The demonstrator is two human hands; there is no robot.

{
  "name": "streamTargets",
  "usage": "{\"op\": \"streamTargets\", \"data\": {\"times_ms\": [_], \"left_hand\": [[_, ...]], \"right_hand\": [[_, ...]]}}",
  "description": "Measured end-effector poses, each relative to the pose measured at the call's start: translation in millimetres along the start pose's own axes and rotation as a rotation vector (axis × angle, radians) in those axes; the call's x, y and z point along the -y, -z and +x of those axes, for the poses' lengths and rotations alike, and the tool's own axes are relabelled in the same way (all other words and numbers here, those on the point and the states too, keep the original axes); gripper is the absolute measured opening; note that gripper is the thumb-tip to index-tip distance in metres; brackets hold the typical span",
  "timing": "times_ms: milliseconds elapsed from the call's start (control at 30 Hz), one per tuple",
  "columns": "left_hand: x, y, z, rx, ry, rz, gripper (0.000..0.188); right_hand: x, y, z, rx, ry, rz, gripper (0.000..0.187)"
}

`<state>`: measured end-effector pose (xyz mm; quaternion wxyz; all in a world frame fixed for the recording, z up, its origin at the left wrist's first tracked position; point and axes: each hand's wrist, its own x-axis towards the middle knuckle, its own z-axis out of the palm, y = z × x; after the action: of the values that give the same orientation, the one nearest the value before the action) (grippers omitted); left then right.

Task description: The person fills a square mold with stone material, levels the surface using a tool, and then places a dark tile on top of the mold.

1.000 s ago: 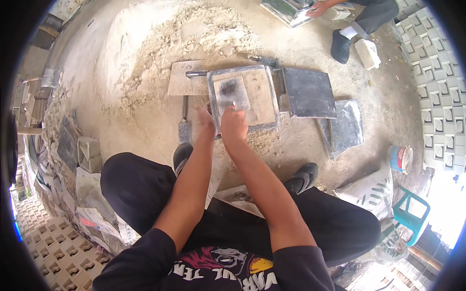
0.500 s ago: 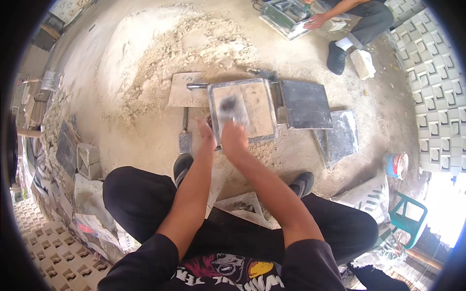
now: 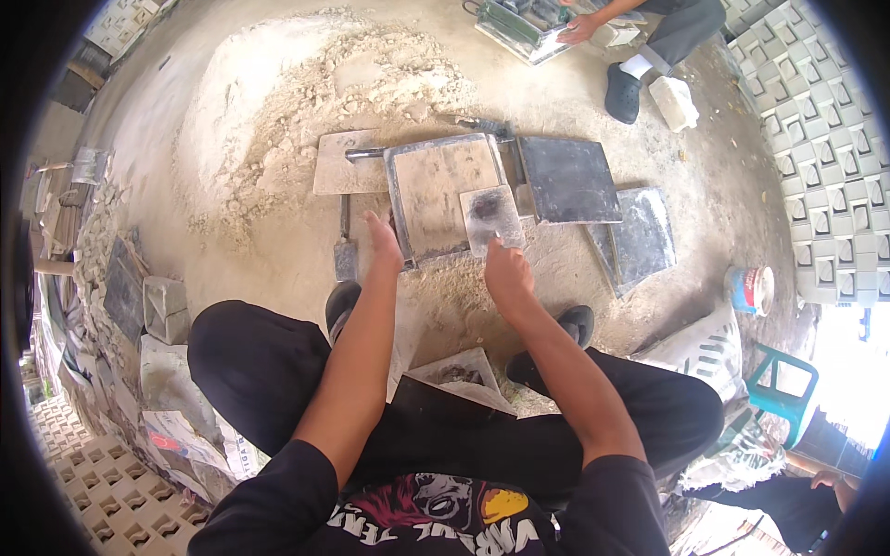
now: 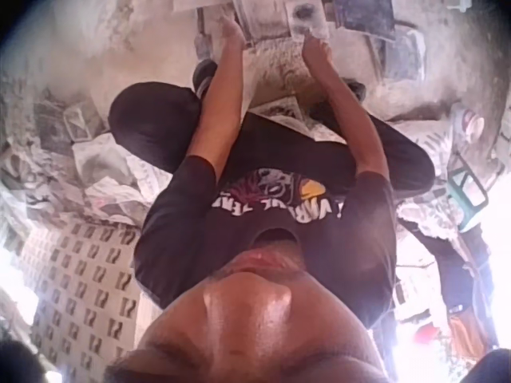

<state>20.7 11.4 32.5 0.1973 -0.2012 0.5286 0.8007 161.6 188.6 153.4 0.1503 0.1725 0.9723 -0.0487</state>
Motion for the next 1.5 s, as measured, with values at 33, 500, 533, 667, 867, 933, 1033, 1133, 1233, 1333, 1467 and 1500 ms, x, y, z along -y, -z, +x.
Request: {"op": "streamTargets", "data": {"times_ms": [33, 500, 533, 667, 867, 933, 1033, 1133, 1233, 1333, 1467, 1500], "left_hand": [[-2.8, -10.5, -7.2, -0.026, 0.023, 0.082, 0.092], [1.9, 8.5, -1.2, -0.002, -0.003, 0.138, 0.082], [7.2, 32.8, 12.2, -0.047, -0.065, 0.254, 0.082], [12.6, 9.5, -8.6, -0.053, -0.082, 0.126, 0.079], [0.1, -1.1, -17.9, 0.049, -0.015, -0.08, 0.081], [9.6, 19.7, -4.6, 0.02, -0.048, -0.018, 0.081], [23.0, 16.2, 4.9, -0.028, -0.05, 0.063, 0.08], [22.5, 44.6, 35.6, 0.011, -0.14, 0.24, 0.08], [21.6, 21.3, 35.0, 0.018, -0.154, 0.265, 0.079], [18.3, 9.2, 13.5, 0.02, -0.106, 0.224, 0.08], [10.1, 10.4, 5.1, 0.021, -0.12, 0.212, 0.08], [11.1, 11.4, 5.3, 0.011, -0.138, 0.208, 0.08]], "right_hand": [[0.8, -16.5, 3.6, 0.001, -0.049, 0.071, 0.033], [28.8, -18.3, -50.3, -0.056, -0.086, -0.037, 0.035], [36.6, -11.6, -45.3, -0.077, -0.076, 0.003, 0.034], [51.7, -6.4, -44.5, -0.082, -0.031, 0.074, 0.031], [109.3, -63.9, -35.0, -0.087, -0.266, 0.382, 0.035], [101.9, -58.2, -32.2, -0.116, -0.218, 0.282, 0.035], [74.8, -42.0, -34.5, -0.176, -0.16, -0.045, 0.03], [61.6, -26.8, -38.0, -0.246, -0.121, 0.056, 0.025], [13.2, -36.5, -21.7, -0.143, -0.25, 0.076, 0.024], [-40.7, -9.5, -25.7, -0.079, -0.225, 0.085, 0.023], [-55.4, 7.1, -26.7, -0.102, -0.155, 0.125, 0.025], [-48.5, 10.1, -31.3, -0.124, -0.152, 0.152, 0.026]]}}
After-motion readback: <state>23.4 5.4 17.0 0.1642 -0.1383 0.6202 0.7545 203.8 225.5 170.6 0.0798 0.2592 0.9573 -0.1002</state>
